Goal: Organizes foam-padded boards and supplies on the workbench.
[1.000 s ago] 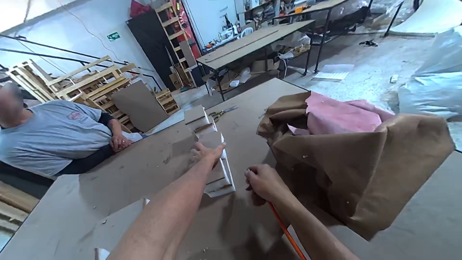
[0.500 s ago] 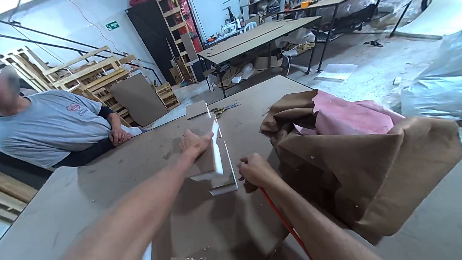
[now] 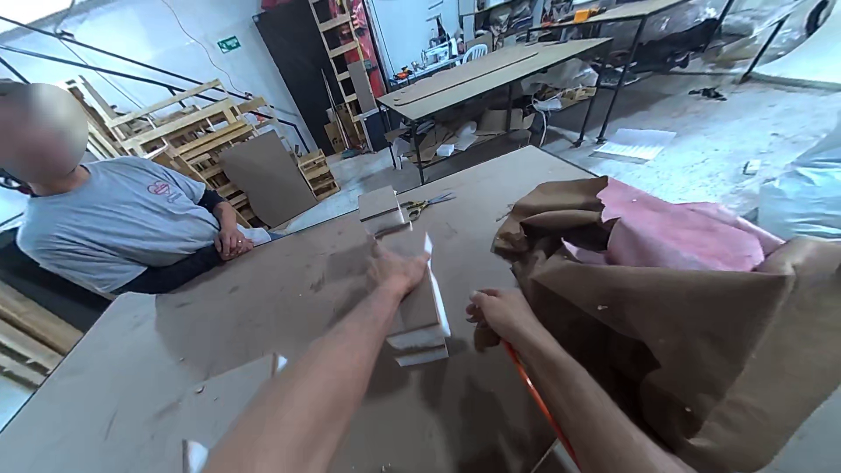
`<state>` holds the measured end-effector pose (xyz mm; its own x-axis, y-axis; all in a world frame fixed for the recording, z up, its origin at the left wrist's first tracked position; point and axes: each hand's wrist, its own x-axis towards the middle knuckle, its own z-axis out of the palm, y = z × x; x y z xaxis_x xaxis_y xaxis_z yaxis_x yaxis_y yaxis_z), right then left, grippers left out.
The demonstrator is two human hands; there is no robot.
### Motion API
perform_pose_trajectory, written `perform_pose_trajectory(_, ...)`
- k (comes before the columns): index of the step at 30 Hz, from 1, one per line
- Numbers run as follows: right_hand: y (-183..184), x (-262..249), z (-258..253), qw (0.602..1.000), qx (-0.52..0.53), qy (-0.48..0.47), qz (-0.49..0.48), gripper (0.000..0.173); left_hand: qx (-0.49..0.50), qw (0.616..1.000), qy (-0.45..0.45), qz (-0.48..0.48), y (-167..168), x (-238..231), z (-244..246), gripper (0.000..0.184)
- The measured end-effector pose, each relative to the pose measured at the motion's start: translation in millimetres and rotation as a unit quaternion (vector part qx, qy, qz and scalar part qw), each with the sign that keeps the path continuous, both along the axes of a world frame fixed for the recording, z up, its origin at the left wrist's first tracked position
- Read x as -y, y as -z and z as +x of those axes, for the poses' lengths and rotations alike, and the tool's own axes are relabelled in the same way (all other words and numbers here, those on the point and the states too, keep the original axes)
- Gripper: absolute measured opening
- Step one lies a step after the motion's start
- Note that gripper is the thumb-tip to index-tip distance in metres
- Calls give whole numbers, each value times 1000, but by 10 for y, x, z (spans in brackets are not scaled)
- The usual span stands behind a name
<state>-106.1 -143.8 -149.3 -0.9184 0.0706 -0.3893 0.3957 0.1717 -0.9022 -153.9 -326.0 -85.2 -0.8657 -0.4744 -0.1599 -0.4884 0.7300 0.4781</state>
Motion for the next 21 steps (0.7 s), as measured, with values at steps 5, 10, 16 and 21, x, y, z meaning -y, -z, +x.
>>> perform_pose_trajectory(5, 188, 125, -250, 992, 12, 15, -128, 25, 14, 1000, -10, -3, 250, -43, -12, 113)
perform_pose_trajectory(10, 438, 459, -451, 993, 65, 28, -99, 30, 9, 980, -62, 188, 227, 503, -44, 98)
perform_pose_trajectory(16, 538, 846, -450, 997, 58, -18, -56, 27, 90, 926, 59, 361, 639, 813, -59, 63)
perform_pose_trajectory(21, 272, 1026, 429, 987, 68, 3, -146, 27, 135, 932, 231, 245, 288, 875, 62, 59)
